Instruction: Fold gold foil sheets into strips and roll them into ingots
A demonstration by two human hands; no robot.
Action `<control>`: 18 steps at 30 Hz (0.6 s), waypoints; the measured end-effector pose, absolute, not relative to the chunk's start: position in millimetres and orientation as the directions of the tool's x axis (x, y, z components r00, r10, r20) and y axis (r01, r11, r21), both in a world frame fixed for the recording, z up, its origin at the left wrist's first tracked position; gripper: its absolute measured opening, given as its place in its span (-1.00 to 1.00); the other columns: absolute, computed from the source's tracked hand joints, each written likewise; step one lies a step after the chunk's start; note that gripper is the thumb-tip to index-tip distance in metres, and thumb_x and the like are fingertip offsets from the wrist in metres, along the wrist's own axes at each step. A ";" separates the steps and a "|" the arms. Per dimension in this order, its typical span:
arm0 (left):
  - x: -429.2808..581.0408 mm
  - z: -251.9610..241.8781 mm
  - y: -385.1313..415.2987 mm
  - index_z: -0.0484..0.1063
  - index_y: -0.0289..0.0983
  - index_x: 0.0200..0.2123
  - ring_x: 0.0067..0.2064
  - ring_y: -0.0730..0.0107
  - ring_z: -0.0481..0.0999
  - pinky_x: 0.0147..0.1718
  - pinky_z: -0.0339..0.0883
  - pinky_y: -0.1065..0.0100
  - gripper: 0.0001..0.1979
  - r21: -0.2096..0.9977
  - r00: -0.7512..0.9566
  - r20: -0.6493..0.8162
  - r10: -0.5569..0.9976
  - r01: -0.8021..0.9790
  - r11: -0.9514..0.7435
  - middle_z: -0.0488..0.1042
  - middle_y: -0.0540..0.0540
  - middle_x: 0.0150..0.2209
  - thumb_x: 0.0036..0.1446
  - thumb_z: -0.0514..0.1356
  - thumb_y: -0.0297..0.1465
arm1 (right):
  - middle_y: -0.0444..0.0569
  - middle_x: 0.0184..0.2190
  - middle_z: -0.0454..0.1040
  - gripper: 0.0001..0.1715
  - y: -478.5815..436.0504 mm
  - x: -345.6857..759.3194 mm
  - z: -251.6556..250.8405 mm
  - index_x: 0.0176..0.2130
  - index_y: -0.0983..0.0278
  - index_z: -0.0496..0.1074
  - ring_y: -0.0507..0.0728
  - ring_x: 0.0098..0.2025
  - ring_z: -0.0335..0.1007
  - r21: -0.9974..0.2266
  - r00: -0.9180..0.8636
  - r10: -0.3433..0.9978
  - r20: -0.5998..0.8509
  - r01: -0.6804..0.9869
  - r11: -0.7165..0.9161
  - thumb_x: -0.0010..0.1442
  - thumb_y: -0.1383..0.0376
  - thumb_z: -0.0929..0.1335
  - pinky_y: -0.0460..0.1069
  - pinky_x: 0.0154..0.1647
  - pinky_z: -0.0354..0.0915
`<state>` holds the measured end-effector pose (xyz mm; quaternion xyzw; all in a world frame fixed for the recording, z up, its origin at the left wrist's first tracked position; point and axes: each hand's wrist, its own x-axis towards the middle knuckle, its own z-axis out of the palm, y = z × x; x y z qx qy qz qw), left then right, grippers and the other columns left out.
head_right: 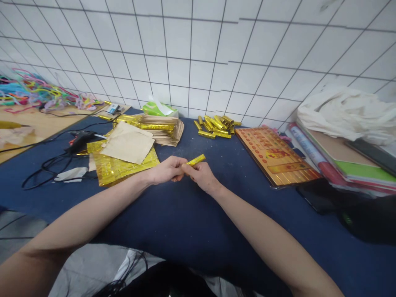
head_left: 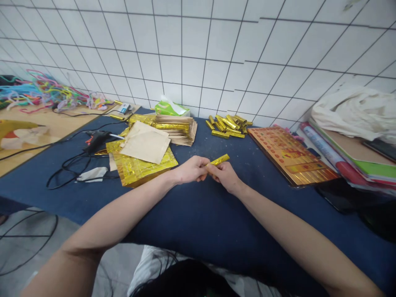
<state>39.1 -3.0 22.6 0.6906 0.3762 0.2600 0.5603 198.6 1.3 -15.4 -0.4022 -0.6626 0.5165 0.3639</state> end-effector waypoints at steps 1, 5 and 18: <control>39.5 23.5 -3.9 0.23 -0.31 -0.58 -0.68 0.65 0.16 -0.69 0.05 0.56 -0.83 0.969 0.587 -0.067 0.806 0.230 -0.087 0.21 0.11 -0.72 0.01 0.08 -0.39 | -0.25 -0.81 0.05 -0.42 0.5 197.9 -17.1 -0.71 0.29 0.20 -0.11 -0.73 -0.14 -0.975 -0.413 0.908 0.073 0.162 0.153 0.03 -0.08 0.29 -0.10 -0.71 -0.18; 38.2 27.7 -4.9 0.36 -0.35 -0.50 -0.69 0.64 0.14 -0.68 0.02 0.54 -0.83 0.965 0.639 -0.092 0.763 0.245 -0.089 0.20 0.11 -0.71 0.03 0.09 -0.36 | -0.27 -0.80 0.02 -0.45 -0.2 198.1 -19.8 -0.69 0.29 0.24 -0.10 -0.72 -0.15 -0.975 -0.396 0.913 0.096 0.146 0.166 0.07 -0.04 0.27 -0.10 -0.71 -0.18; 15.5 23.2 14.9 0.37 -0.37 -0.52 -0.72 0.65 0.08 -0.71 -0.09 0.53 -0.73 0.979 0.649 -0.154 0.745 0.202 0.027 0.18 0.10 -0.76 0.02 0.16 -0.25 | -0.24 -0.81 0.03 -0.46 6.0 205.4 -3.2 -0.76 0.27 0.15 -0.09 -0.74 -0.11 -0.988 -0.136 0.979 0.152 -0.007 0.153 0.10 0.09 0.27 -0.08 -0.70 -0.16</control>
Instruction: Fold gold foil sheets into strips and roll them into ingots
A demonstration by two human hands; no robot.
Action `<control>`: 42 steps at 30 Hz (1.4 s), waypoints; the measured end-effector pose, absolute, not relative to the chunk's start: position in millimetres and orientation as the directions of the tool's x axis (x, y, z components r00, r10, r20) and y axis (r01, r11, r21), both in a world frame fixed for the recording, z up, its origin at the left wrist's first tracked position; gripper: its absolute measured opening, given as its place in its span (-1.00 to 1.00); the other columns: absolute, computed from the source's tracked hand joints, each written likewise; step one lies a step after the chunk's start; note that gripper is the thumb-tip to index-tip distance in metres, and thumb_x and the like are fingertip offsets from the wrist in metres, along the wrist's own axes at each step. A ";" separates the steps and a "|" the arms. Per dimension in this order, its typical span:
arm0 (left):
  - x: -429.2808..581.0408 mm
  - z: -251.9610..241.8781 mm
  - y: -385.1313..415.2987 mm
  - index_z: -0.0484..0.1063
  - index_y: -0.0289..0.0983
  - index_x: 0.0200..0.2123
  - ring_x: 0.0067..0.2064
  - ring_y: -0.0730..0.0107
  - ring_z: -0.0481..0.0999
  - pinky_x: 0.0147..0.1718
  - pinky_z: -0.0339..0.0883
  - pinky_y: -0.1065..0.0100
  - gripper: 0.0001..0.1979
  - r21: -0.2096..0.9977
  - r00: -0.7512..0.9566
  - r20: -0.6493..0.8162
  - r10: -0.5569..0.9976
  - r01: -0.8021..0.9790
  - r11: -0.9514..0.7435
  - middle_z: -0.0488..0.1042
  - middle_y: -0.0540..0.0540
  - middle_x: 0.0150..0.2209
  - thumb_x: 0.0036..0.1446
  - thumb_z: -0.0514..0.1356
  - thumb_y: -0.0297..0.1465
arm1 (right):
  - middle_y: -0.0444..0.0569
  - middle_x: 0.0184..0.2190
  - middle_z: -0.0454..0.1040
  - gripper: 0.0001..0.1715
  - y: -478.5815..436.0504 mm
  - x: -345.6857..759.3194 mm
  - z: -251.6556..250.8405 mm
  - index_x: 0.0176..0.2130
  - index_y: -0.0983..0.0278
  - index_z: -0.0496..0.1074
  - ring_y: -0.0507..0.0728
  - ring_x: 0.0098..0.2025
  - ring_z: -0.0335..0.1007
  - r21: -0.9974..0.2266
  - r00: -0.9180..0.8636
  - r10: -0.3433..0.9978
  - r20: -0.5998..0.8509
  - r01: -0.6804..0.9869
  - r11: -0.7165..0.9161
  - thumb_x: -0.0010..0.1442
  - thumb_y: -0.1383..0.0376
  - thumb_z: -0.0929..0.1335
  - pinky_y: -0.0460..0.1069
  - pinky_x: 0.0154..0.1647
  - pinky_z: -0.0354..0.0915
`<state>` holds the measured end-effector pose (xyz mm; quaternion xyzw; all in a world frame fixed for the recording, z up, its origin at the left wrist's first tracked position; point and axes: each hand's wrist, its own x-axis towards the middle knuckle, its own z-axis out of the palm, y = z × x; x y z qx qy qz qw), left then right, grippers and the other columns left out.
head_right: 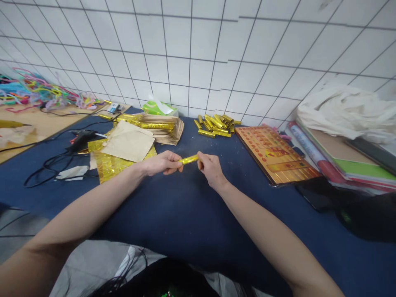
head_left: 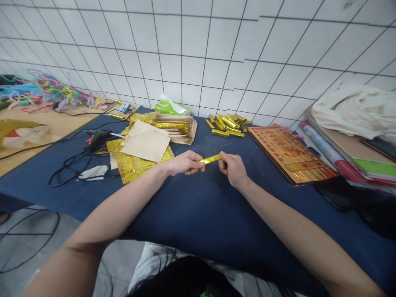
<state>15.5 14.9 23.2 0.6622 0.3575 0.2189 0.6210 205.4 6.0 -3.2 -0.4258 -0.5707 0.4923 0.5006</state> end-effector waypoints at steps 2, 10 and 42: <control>8.6 22.8 20.5 0.37 -0.36 -0.53 -0.72 0.65 0.07 -0.71 -0.10 0.53 -0.72 0.984 0.598 -0.123 0.792 0.176 0.020 0.16 0.10 -0.77 0.01 0.16 -0.24 | -0.24 -0.81 0.03 -0.47 7.3 206.3 -4.4 -0.76 0.27 0.15 -0.09 -0.74 -0.11 -0.988 -0.119 0.981 0.153 -0.003 0.154 0.10 0.09 0.28 -0.08 -0.70 -0.16; 11.1 23.7 16.7 0.36 -0.36 -0.53 -0.72 0.66 0.06 -0.70 -0.10 0.53 -0.70 0.971 0.697 -0.171 0.696 0.239 -0.001 0.15 0.10 -0.76 0.03 0.16 -0.22 | -0.23 -0.80 0.07 -0.43 8.5 208.2 -8.4 -0.70 0.27 0.19 -0.09 -0.73 -0.10 -0.986 -0.246 0.961 0.129 0.072 0.150 0.10 -0.06 0.25 -0.09 -0.70 -0.18; 34.6 19.4 3.5 0.20 -0.29 -0.57 -0.61 0.60 0.07 -0.63 -0.06 0.50 -0.74 0.911 0.606 0.032 0.795 0.309 -0.272 0.13 0.10 -0.64 0.05 0.08 -0.26 | -0.22 -0.72 -0.01 -0.42 -6.7 199.2 -9.3 -0.70 0.24 0.05 -0.05 -0.64 -0.14 -0.891 -0.231 0.937 0.261 0.317 0.326 0.16 -0.03 0.18 -0.07 -0.61 -0.12</control>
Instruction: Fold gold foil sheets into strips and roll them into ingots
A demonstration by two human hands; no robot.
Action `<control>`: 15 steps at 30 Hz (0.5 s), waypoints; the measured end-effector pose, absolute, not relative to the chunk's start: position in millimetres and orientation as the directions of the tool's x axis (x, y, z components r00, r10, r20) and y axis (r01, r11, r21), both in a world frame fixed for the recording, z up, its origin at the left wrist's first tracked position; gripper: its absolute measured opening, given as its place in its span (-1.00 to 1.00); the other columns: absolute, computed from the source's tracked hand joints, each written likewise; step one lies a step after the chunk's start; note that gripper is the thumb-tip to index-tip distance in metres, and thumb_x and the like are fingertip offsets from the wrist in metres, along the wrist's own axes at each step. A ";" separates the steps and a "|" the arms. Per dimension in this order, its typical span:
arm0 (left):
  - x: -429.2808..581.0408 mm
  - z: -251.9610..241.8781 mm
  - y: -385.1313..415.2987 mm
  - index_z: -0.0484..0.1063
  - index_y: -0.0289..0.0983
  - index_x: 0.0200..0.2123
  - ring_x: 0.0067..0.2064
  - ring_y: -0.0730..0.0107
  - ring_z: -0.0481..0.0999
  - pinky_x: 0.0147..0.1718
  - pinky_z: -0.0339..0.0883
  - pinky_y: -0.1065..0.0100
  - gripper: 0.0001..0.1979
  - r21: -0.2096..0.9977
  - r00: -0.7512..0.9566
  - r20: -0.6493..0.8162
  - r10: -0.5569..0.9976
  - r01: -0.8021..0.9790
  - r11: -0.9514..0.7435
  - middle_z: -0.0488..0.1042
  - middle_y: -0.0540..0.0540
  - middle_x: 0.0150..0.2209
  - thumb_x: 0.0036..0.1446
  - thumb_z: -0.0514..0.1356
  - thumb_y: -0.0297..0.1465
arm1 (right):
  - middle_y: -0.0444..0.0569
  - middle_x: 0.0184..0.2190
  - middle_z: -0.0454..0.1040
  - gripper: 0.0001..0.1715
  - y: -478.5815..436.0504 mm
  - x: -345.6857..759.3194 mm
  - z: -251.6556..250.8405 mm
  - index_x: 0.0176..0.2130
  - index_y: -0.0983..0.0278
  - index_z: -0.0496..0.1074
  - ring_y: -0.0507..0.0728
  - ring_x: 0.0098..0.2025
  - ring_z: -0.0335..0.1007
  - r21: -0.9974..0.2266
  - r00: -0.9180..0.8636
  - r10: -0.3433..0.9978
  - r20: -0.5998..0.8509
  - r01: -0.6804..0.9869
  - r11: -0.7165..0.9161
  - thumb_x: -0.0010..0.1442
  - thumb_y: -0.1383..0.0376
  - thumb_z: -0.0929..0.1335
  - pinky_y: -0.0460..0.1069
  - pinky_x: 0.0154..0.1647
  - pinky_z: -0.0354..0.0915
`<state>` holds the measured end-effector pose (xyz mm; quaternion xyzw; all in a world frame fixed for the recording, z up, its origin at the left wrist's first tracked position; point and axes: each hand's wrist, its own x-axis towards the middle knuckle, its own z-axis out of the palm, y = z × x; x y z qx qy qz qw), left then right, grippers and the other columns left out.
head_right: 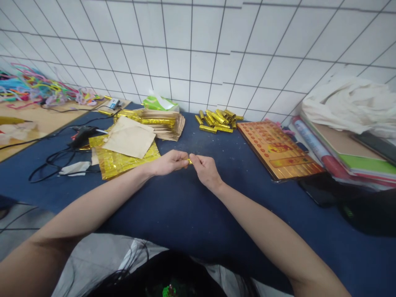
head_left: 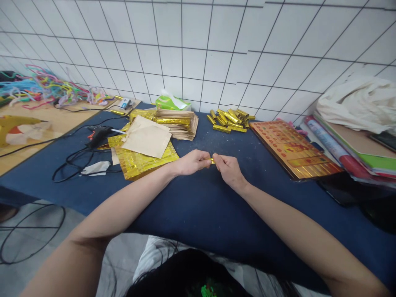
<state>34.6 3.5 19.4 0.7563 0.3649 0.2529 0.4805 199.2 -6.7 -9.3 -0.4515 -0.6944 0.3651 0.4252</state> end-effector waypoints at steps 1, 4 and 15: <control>34.9 20.1 3.3 0.21 -0.29 -0.56 -0.60 0.60 0.07 -0.62 -0.06 0.49 -0.74 0.911 0.611 0.030 0.791 0.309 -0.273 0.13 0.10 -0.63 0.05 0.07 -0.25 | -0.22 -0.72 -0.01 -0.42 -6.3 199.6 -9.2 -0.70 0.25 0.07 -0.06 -0.64 -0.14 -0.902 -0.236 0.939 0.250 0.297 0.315 0.15 -0.04 0.19 -0.07 -0.61 -0.12; 36.4 22.5 0.9 0.21 -0.30 -0.54 -0.59 0.59 0.06 -0.61 -0.05 0.49 -0.75 0.907 0.664 0.015 0.747 0.305 -0.289 0.12 0.10 -0.62 0.08 0.03 -0.26 | -0.22 -0.74 0.01 -0.38 -5.5 200.4 -9.9 -0.72 0.26 0.12 -0.07 -0.66 -0.13 -0.928 -0.269 0.944 0.192 0.262 0.264 0.11 -0.10 0.20 -0.07 -0.63 -0.14; 30.0 19.8 6.8 0.27 -0.32 -0.56 -0.60 0.59 0.07 -0.62 -0.05 0.50 -0.63 0.875 0.623 -0.004 0.782 0.381 -0.298 0.14 0.10 -0.66 0.08 0.04 -0.13 | -0.23 -0.77 -0.03 -0.35 -4.9 200.1 -16.3 -0.73 0.24 0.03 -0.08 -0.68 -0.19 -0.926 -0.161 0.969 0.187 0.300 0.228 0.09 -0.15 0.18 -0.08 -0.66 -0.19</control>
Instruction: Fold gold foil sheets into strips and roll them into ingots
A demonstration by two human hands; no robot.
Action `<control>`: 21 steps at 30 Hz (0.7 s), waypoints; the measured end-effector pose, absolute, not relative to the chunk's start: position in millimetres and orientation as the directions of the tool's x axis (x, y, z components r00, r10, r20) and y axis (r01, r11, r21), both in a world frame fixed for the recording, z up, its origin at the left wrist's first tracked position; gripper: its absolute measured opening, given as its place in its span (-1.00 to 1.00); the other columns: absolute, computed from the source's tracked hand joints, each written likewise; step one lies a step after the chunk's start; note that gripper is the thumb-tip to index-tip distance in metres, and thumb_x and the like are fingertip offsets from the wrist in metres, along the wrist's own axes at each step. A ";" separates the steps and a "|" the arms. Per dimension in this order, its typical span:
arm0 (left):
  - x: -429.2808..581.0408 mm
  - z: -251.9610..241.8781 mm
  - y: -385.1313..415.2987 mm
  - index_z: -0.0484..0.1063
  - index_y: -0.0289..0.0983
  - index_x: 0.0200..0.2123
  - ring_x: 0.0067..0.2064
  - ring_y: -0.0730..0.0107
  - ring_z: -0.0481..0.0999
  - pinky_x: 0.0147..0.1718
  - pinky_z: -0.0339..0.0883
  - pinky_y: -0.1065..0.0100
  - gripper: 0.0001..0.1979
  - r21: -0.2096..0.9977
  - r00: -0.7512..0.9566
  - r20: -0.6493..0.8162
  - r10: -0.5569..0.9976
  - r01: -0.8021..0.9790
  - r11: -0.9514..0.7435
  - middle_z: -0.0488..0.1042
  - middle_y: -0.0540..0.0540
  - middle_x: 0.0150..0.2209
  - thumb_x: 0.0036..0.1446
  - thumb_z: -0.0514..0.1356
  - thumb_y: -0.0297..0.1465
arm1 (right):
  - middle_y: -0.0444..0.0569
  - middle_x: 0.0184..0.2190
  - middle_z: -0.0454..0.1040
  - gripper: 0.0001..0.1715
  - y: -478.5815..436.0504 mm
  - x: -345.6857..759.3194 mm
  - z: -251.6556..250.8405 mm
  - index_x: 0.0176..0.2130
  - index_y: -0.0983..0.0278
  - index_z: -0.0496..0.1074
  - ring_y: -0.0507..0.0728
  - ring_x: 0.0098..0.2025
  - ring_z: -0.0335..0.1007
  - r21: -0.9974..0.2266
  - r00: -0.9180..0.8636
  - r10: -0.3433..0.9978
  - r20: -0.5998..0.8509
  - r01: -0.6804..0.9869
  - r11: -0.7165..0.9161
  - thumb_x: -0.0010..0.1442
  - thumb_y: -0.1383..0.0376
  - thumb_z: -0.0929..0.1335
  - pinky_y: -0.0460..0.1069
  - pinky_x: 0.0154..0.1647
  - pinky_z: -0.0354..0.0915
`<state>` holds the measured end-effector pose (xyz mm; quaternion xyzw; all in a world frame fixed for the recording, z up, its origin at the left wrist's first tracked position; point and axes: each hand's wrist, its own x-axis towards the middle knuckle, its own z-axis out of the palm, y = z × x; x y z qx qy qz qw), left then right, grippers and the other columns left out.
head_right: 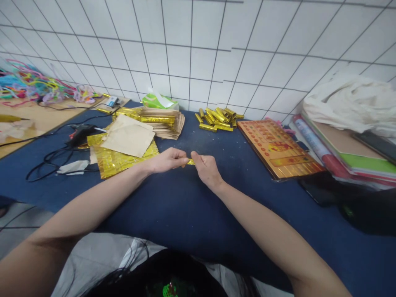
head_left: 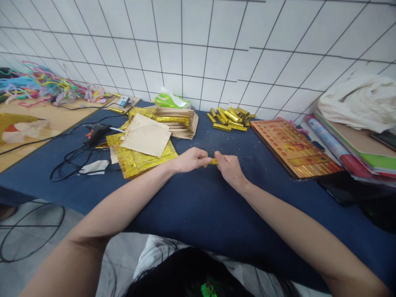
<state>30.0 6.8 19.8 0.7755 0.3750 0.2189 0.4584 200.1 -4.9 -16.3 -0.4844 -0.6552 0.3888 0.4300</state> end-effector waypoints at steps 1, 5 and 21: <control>29.7 19.8 7.5 0.26 -0.32 -0.57 -0.60 0.59 0.07 -0.61 -0.05 0.50 -0.63 0.873 0.614 0.013 0.789 0.377 -0.308 0.13 0.10 -0.65 0.07 0.04 -0.14 | -0.23 -0.77 -0.03 -0.34 -4.6 200.1 -16.5 -0.73 0.24 0.02 -0.09 -0.68 -0.19 -0.933 -0.165 0.968 0.188 0.277 0.229 0.08 -0.15 0.19 -0.08 -0.66 -0.18; 30.9 19.7 7.9 0.24 -0.32 -0.61 -0.61 0.61 0.03 -0.61 -0.08 0.50 -0.64 0.885 0.596 0.042 0.802 0.350 -0.306 0.09 0.11 -0.67 0.06 0.04 -0.17 | -0.24 -0.78 -0.03 -0.34 -3.7 199.4 -17.7 -0.75 0.25 0.02 -0.09 -0.69 -0.18 -0.951 -0.208 0.960 0.188 0.207 0.231 0.07 -0.12 0.23 -0.08 -0.67 -0.17; 29.4 11.7 20.3 0.03 -0.24 -0.66 -0.68 0.65 -0.11 -0.68 -0.24 0.46 -0.54 0.976 0.210 0.146 0.967 0.129 -0.176 -0.06 0.18 -0.73 -0.01 0.09 -0.04 | -0.23 -0.75 0.04 -0.42 -18.1 191.6 -8.0 -0.71 0.26 0.09 -0.07 -0.67 -0.09 -0.876 -0.352 0.912 0.208 0.347 0.334 0.16 -0.02 0.18 -0.08 -0.62 -0.10</control>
